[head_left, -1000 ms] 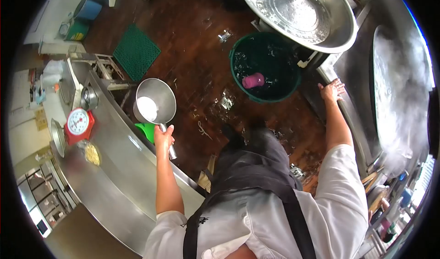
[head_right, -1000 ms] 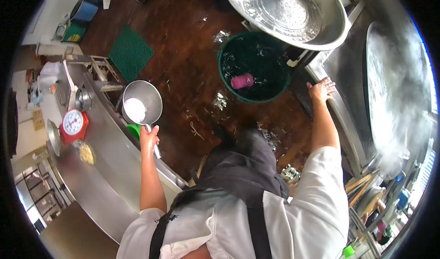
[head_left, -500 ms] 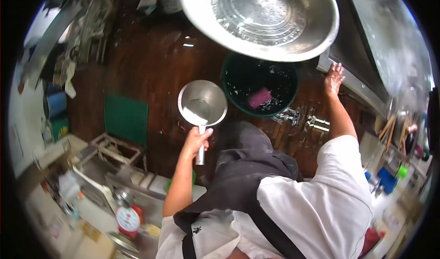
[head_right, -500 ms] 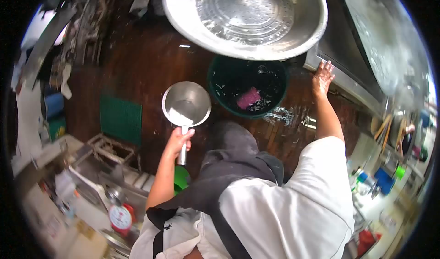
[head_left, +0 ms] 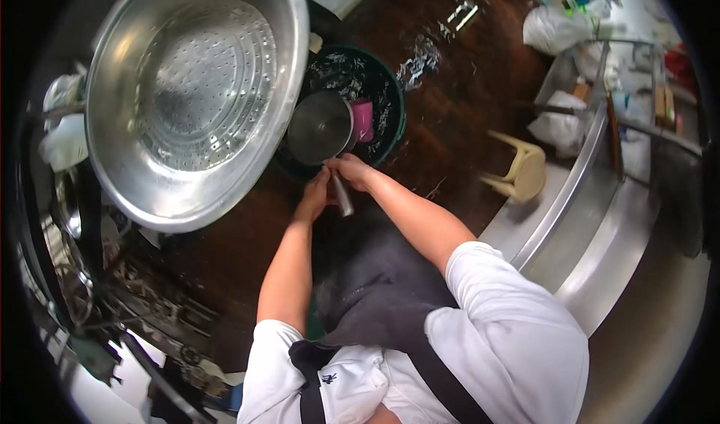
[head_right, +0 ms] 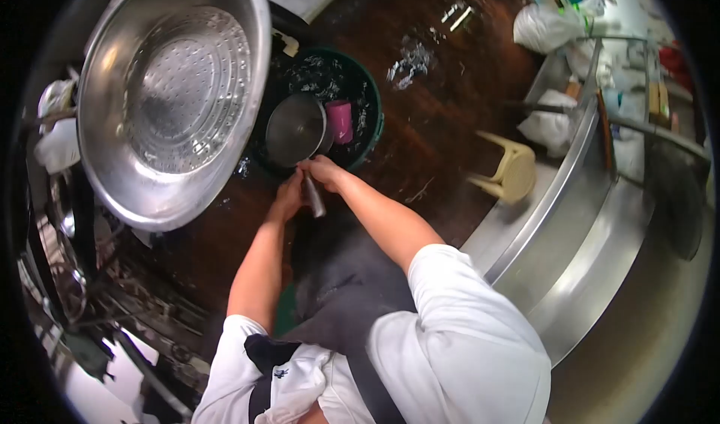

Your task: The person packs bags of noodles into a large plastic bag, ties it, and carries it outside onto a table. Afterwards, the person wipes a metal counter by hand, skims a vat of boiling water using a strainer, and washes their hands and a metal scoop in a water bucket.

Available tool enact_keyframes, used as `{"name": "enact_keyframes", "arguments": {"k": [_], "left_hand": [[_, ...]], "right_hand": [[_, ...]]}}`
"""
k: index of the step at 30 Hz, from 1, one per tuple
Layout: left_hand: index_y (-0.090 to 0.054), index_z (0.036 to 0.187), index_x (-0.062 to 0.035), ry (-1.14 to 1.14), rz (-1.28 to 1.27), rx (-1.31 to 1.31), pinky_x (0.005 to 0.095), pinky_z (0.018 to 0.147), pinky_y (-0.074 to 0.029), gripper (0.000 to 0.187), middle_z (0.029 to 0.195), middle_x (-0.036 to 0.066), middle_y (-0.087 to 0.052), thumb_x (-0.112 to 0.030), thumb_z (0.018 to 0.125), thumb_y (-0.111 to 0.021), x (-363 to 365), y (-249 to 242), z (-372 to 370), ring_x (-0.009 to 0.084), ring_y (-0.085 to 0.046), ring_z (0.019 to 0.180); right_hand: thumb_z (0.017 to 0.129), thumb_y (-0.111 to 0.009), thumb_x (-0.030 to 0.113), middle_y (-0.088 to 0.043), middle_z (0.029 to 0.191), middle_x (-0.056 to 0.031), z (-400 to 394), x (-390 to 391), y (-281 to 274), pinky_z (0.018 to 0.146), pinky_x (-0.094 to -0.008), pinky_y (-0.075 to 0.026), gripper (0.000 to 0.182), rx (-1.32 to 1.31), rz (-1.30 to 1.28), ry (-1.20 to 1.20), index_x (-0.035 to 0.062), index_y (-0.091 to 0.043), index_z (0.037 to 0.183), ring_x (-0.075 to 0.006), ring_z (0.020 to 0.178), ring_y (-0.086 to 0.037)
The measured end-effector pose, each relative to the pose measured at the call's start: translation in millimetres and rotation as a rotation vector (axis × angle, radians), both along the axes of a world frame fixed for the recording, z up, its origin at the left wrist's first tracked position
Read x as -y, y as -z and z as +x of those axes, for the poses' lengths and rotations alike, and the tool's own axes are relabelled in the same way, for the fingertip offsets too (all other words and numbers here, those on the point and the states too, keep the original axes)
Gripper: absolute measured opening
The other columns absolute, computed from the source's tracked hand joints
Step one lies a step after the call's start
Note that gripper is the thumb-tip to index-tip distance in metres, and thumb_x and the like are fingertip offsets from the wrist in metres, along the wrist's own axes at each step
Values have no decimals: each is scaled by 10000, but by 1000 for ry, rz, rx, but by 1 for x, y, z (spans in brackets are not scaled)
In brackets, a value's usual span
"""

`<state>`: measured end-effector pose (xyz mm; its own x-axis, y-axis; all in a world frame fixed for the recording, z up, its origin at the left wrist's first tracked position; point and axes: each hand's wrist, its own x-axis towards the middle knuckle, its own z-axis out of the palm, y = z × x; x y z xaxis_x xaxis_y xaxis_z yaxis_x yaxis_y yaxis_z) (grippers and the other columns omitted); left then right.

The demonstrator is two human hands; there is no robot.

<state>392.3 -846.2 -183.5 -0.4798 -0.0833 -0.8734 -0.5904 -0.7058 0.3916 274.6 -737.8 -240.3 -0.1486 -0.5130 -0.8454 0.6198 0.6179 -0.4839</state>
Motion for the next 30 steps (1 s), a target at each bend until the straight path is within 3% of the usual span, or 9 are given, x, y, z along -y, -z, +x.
{"name": "enact_keyframes", "arguments": {"k": [2,3,5,6,12,18,22,23,30], "left_hand": [[-606,1158,-112,439,-155,26,396,648,-569,316,925,119,-670,-383,1041,-496,40,58,15,214,-673,780],[-590,1215,-103,579,-289,24,434,749,-583,310,1019,159,-682,-340,1035,-505,60,97,24,264,-693,889],[-558,1294,-50,517,-1235,1,483,959,-515,371,1208,252,-640,-296,1019,-519,80,87,-11,396,-635,1111],[-500,1377,6,447,-1254,-67,482,1099,-399,464,1370,312,-532,-292,1023,-518,102,92,-32,454,-503,1289],[-434,1476,-18,444,-1718,-389,452,1130,-369,501,1427,282,-494,-296,1060,-455,145,84,-152,418,-437,1363],[-642,1266,-45,555,-2304,-612,441,1048,-460,343,1283,194,-632,-262,1025,-529,179,144,-211,394,-566,1209],[-668,1211,-44,795,-2110,-656,444,1058,-452,292,1262,215,-635,-186,1018,-500,241,200,-227,377,-575,1214],[-679,1202,-55,843,-2351,-691,440,1007,-484,272,1226,202,-653,-137,982,-542,223,172,-224,370,-598,1170],[-689,1092,-20,962,-2291,-434,484,756,-550,246,930,185,-710,-171,971,-537,235,181,-256,400,-684,832]], "right_hand": [[946,-626,191,-665,912,-164,11,6,-10,637,-441,-565,360,-40,55,369,-28,-464,1182,-254,683,-669],[947,-615,185,-671,916,-199,4,10,-34,685,-456,-571,371,-167,122,207,-33,-442,1193,-297,731,-689],[946,-600,175,-678,941,-256,9,15,-22,764,-487,-570,381,-472,221,-40,-38,-423,1207,-375,821,-705],[943,-596,171,-678,963,-279,17,16,-3,794,-503,-562,378,-644,262,-121,-36,-424,1209,-409,862,-702],[941,-497,90,-677,1095,-285,17,44,27,910,-514,-530,394,-695,443,-214,-18,-425,1313,-436,1074,-659],[956,-491,103,-670,1154,-283,-11,46,41,931,-489,-540,409,-668,361,-233,-7,-444,1347,-407,1097,-666],[922,-507,94,-678,1115,-303,-15,38,86,889,-519,-540,452,-688,305,-290,-29,-435,1351,-420,1066,-676],[926,-532,125,-686,1085,-289,-15,32,98,828,-501,-561,474,-723,288,-241,-41,-425,1357,-397,995,-699],[910,-673,275,-675,901,-208,-36,-16,81,471,-400,-551,654,-291,-18,-5,-8,-370,1415,-257,593,-676]]}}
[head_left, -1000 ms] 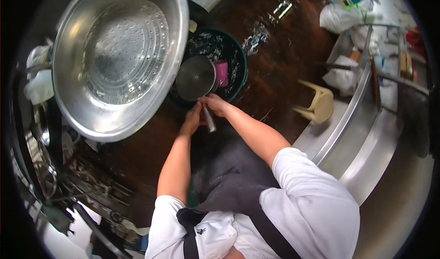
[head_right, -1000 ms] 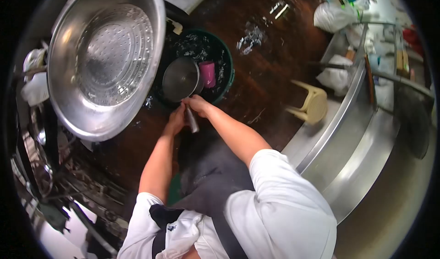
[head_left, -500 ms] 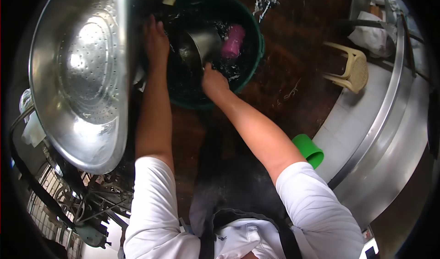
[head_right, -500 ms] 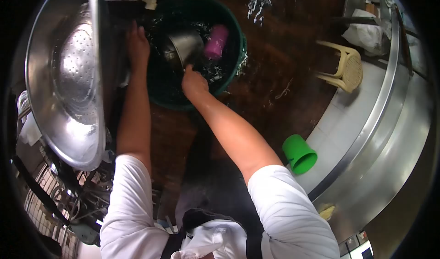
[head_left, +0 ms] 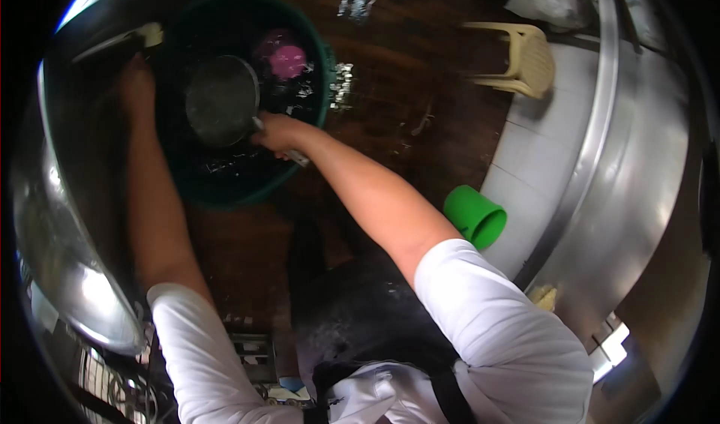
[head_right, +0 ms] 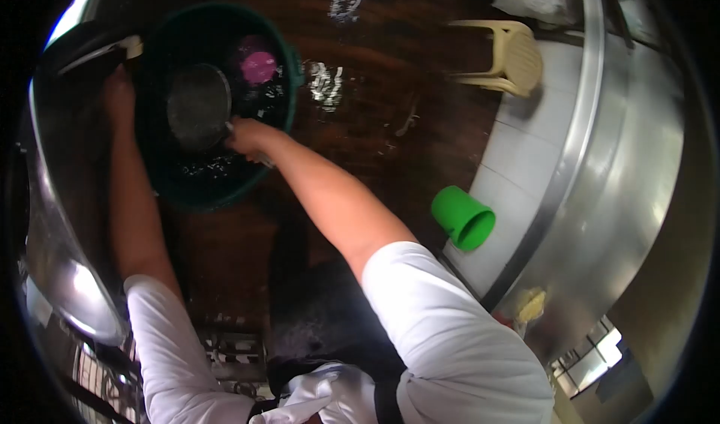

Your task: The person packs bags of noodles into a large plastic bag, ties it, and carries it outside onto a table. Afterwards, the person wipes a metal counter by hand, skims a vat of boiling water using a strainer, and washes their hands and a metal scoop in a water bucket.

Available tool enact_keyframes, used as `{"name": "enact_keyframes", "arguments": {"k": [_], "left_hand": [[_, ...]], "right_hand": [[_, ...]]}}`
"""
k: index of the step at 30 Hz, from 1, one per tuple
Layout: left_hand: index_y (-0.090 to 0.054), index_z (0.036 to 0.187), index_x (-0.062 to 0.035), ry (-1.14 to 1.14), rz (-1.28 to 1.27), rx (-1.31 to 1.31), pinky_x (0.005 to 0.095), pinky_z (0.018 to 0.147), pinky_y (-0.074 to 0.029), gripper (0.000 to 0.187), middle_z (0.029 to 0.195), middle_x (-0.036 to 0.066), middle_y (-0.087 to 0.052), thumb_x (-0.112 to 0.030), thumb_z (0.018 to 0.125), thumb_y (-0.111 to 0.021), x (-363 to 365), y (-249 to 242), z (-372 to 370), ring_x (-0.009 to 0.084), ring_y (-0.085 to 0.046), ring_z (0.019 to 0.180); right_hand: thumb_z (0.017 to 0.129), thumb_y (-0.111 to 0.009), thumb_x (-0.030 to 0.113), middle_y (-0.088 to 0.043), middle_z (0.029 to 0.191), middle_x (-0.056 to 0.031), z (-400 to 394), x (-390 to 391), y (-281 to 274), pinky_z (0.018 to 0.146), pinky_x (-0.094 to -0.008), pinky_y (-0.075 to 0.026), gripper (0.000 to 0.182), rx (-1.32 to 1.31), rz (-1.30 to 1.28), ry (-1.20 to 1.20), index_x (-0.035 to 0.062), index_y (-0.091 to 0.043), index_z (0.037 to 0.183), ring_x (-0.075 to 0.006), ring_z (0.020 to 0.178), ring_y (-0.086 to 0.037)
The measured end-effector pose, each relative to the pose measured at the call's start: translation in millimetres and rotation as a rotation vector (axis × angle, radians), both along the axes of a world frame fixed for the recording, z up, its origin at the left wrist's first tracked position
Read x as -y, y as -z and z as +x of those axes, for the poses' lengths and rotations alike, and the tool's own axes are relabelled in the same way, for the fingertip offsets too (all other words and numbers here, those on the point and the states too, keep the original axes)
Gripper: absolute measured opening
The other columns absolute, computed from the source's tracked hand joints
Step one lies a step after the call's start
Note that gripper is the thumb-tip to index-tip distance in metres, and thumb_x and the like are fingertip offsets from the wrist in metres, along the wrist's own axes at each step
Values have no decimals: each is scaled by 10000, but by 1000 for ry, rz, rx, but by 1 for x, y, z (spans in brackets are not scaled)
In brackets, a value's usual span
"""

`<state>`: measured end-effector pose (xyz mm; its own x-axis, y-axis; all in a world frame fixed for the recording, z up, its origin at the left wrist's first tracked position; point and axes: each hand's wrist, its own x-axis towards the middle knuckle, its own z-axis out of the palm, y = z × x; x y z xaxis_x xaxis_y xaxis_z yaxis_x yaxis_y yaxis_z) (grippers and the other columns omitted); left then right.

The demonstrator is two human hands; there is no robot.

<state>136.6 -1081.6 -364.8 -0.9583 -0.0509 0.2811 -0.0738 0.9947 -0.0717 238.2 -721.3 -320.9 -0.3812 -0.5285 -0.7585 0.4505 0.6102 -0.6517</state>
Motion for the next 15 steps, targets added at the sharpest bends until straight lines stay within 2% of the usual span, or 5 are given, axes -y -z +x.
{"name": "enact_keyframes", "arguments": {"k": [1,3,8,12,15], "left_hand": [[-684,1054,-9,-84,-87,134,475,731,-555,251,883,195,-705,-182,976,-521,18,13,-12,395,-689,777],[-629,1062,14,-776,1227,248,471,728,-592,256,842,234,-678,-166,1000,-458,-3,-25,-22,368,-702,730],[-454,1285,-9,-657,2383,-70,458,791,-615,301,1081,222,-675,-158,1025,-479,2,-15,17,355,-698,822],[-480,1297,-48,-754,1603,-26,410,812,-575,421,1162,187,-667,-337,1007,-575,-71,-35,74,309,-680,979],[-506,1367,-10,-790,1137,283,437,1039,-448,663,1361,210,-585,-487,935,-662,-78,53,126,351,-573,1242]], "right_hand": [[908,-673,279,-684,917,-211,-2,0,-5,481,-409,-559,640,28,53,8,7,-392,1415,-272,615,-688],[900,-668,266,-702,1003,-220,-2,7,-2,505,-428,-577,594,-10,113,-22,0,-450,1385,-312,700,-718],[856,-643,178,-700,1124,-236,-16,26,7,632,-429,-608,382,-304,326,-260,-37,-647,1173,-343,922,-731],[843,-626,164,-729,976,-228,-5,36,30,667,-412,-606,281,-630,489,-79,-34,-708,1026,-332,764,-741],[852,-625,179,-736,881,-205,-42,24,19,648,-398,-601,294,-279,272,-325,-38,-700,1035,-333,658,-724]]}}
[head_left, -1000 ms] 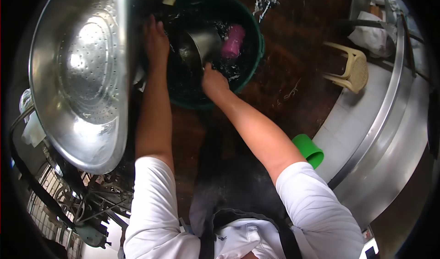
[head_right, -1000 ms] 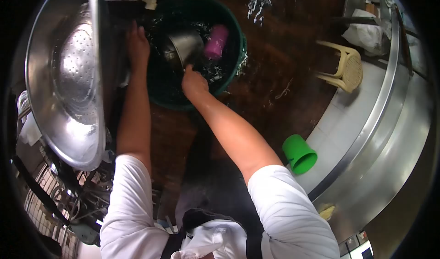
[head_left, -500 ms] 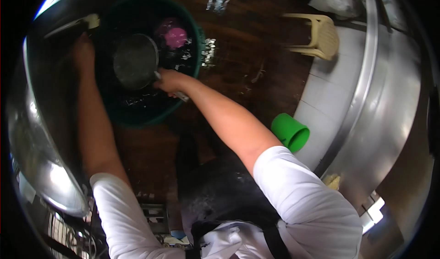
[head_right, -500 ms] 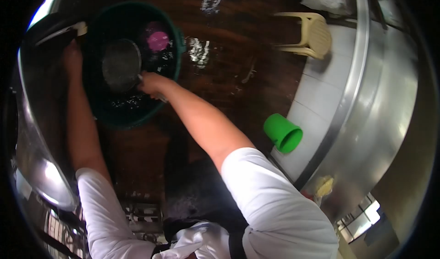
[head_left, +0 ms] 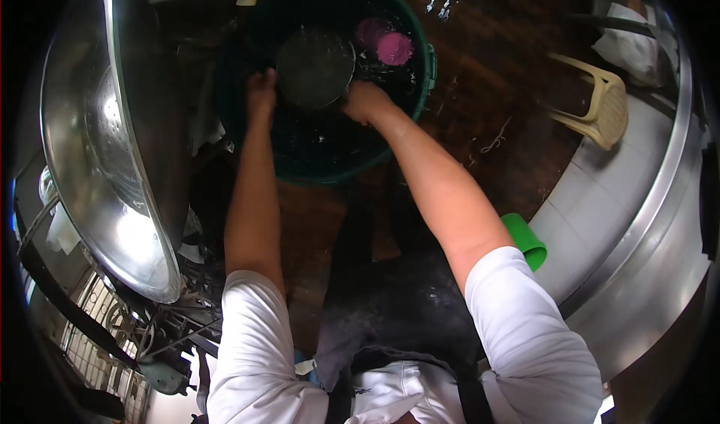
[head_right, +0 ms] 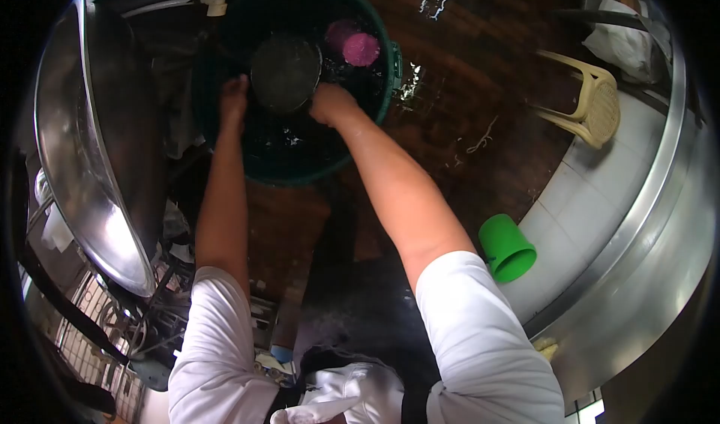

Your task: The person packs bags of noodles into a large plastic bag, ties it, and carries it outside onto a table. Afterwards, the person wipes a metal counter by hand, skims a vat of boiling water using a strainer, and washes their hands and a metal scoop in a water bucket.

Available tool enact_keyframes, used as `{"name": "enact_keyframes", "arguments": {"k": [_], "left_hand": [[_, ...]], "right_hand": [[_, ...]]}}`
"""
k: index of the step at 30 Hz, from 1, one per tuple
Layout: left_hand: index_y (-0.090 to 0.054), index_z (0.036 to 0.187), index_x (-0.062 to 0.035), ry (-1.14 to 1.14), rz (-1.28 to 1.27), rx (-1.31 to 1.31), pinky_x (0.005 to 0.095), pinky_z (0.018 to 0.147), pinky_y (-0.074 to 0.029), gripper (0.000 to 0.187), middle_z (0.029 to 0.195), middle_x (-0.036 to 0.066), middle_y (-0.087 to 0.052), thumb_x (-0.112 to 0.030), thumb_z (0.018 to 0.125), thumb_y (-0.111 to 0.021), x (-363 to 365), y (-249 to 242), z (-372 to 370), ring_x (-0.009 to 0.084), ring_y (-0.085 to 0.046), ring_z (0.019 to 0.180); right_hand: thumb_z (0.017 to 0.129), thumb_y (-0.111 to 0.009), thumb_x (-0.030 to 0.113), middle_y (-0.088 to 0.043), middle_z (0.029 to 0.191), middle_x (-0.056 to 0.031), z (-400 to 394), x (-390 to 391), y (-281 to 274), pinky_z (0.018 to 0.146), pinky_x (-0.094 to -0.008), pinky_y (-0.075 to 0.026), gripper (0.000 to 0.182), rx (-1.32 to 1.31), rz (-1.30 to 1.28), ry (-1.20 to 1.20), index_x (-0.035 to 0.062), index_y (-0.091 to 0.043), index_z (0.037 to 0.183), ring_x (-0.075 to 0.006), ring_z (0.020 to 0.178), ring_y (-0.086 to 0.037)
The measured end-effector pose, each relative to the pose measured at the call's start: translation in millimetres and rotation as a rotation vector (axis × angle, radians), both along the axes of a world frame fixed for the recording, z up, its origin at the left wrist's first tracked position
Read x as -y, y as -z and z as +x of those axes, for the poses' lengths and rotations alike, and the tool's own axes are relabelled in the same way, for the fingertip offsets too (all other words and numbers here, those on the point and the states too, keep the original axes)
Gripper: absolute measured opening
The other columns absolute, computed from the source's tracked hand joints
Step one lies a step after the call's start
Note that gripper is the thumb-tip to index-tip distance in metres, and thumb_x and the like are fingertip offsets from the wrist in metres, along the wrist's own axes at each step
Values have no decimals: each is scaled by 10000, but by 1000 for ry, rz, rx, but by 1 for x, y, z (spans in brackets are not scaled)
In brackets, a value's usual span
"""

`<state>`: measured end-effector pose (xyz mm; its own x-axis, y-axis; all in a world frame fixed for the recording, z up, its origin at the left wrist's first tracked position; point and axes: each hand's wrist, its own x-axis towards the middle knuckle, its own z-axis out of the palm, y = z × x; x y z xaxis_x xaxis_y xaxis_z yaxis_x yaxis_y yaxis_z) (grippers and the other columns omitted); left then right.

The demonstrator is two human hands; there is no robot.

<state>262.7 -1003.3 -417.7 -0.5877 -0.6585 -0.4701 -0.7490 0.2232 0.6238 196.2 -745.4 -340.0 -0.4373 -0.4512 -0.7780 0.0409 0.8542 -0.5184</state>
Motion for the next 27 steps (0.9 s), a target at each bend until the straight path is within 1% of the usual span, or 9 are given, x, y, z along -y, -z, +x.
{"name": "enact_keyframes", "arguments": {"k": [3,4,8,12,15,18,21,25,27], "left_hand": [[-424,1422,73,59,-367,-32,459,1130,-351,767,1386,299,-510,-438,917,-694,-16,16,-1,417,-468,1341],[-399,1428,96,57,-552,-195,483,1133,-345,754,1421,328,-452,-413,937,-660,-10,27,-6,458,-432,1346],[-491,1388,44,61,-933,-649,488,1084,-366,611,1298,314,-547,-393,979,-612,-24,-86,-71,447,-501,1248],[-709,1137,-30,614,-959,-463,500,858,-485,342,961,232,-687,-316,1001,-577,17,-114,-111,405,-623,959],[-713,1126,-19,828,-1026,-193,507,857,-488,334,1002,229,-693,-298,998,-581,31,-118,-125,404,-628,933],[-742,1022,-76,1003,-1149,-327,454,796,-516,174,963,110,-707,-161,890,-668,55,-99,-126,338,-635,928],[-736,1001,-73,856,-920,-440,437,816,-531,154,999,100,-714,-151,895,-656,70,-97,-113,328,-650,966],[-684,1113,-45,917,-1108,-321,413,759,-555,260,1035,173,-718,-233,1026,-527,72,-95,-114,308,-701,899],[-618,1207,-50,527,-478,60,380,703,-559,285,982,165,-722,-252,1032,-520,59,-122,-135,265,-711,825]], "right_hand": [[850,-616,156,-735,842,-186,-13,0,-10,626,-388,-597,273,186,0,140,-39,-697,1024,-327,623,-712],[855,-610,126,-741,947,-198,-17,7,0,713,-400,-602,256,185,92,-16,-15,-712,1043,-336,782,-741],[883,-614,120,-703,1165,-202,5,16,21,887,-420,-568,279,-227,219,1,25,-719,1123,-335,1084,-690],[899,-606,103,-673,1257,-181,0,24,16,955,-424,-544,318,-165,256,18,63,-703,1199,-335,1182,-649],[906,-589,90,-679,1248,-179,-8,19,-5,953,-422,-545,318,-173,256,-29,74,-704,1202,-344,1168,-656],[910,-576,86,-685,1229,-188,-12,17,-5,949,-423,-548,304,-231,239,-107,62,-706,1184,-350,1157,-661],[908,-569,79,-690,1210,-199,-12,16,-3,933,-431,-556,310,-292,202,-89,58,-694,1191,-353,1146,-666],[901,-575,75,-695,1194,-199,-1,24,16,905,-438,-567,325,-287,202,-125,54,-675,1210,-348,1123,-678],[898,-584,81,-698,1189,-194,2,28,15,892,-431,-571,322,-258,213,-164,55,-676,1205,-342,1109,-685]]}}
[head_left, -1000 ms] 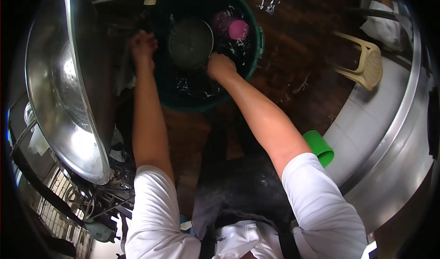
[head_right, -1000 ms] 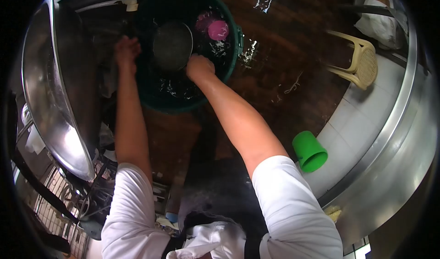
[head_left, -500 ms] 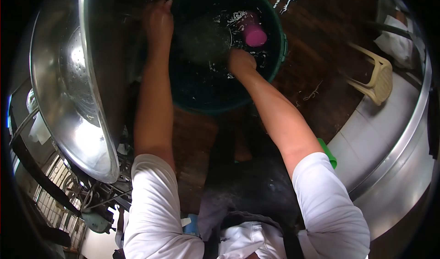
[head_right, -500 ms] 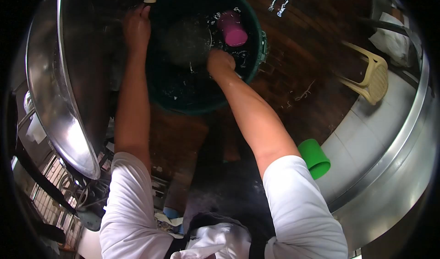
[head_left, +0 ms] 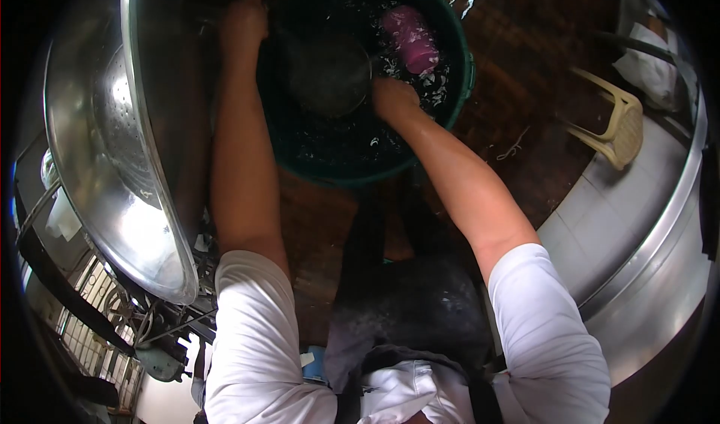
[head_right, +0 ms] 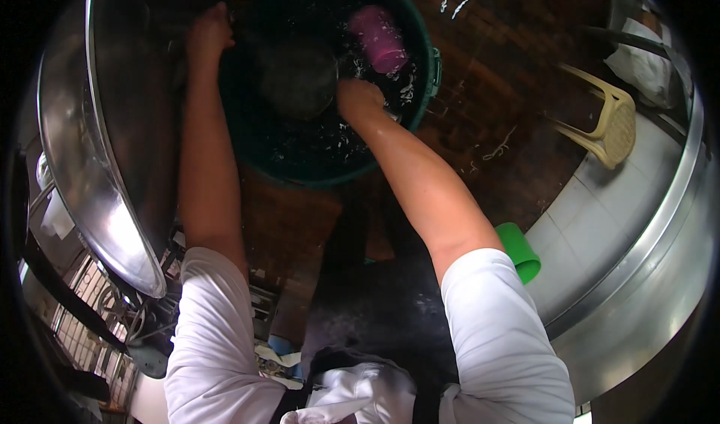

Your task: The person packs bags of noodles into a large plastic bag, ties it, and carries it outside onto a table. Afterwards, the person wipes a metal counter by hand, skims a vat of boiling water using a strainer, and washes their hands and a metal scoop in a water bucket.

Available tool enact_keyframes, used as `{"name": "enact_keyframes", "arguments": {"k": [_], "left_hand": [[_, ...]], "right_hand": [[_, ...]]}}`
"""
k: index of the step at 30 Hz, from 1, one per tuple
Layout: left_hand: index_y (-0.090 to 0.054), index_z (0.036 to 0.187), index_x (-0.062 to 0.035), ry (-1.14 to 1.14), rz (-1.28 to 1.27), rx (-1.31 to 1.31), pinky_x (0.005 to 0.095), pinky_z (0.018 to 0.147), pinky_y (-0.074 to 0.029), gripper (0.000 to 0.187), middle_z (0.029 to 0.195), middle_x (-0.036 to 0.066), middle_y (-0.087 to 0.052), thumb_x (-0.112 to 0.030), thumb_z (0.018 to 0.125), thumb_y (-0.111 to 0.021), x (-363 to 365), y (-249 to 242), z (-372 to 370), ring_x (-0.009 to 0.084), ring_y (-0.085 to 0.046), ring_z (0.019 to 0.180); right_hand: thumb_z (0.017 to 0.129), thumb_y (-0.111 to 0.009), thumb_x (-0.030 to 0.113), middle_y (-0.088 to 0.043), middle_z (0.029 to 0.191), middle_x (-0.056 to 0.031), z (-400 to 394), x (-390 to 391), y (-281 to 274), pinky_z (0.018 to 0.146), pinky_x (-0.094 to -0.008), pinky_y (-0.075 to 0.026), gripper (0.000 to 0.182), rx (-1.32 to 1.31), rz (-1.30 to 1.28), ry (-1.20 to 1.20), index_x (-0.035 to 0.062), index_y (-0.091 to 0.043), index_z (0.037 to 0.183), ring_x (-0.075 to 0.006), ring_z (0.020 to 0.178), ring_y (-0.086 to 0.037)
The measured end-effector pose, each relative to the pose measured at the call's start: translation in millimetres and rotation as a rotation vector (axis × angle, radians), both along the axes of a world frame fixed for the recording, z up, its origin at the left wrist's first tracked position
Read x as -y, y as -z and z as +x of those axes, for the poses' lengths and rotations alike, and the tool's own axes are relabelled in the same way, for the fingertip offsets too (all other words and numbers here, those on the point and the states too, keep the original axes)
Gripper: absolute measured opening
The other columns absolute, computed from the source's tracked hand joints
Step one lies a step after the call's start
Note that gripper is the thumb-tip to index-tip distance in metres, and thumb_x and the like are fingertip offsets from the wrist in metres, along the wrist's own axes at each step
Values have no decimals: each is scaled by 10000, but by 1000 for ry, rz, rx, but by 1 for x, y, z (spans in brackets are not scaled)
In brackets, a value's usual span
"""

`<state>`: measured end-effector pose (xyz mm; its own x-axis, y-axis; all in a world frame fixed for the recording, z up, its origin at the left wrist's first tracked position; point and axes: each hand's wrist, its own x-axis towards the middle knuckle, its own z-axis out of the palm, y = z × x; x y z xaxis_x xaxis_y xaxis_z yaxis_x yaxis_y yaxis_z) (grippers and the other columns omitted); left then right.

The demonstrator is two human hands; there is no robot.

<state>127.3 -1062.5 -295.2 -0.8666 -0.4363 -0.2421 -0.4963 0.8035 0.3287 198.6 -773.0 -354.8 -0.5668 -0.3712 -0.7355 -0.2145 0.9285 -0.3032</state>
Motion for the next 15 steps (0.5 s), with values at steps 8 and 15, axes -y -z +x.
{"name": "enact_keyframes", "arguments": {"k": [8,15], "left_hand": [[-353,1443,31,-390,281,-408,410,905,-522,543,1160,247,-628,-148,977,-567,-57,53,120,314,-653,1018],[-430,1436,35,-200,-128,-226,422,1084,-409,542,1410,224,-513,-332,1037,-452,-44,175,194,354,-520,1289]], "right_hand": [[891,-606,96,-723,1153,-149,14,9,18,886,-403,-572,219,-92,40,20,69,-752,1052,-306,1095,-696],[927,-554,162,-714,1169,-160,6,1,19,911,-420,-563,278,-72,-42,40,88,-757,1103,-312,1114,-686]]}}
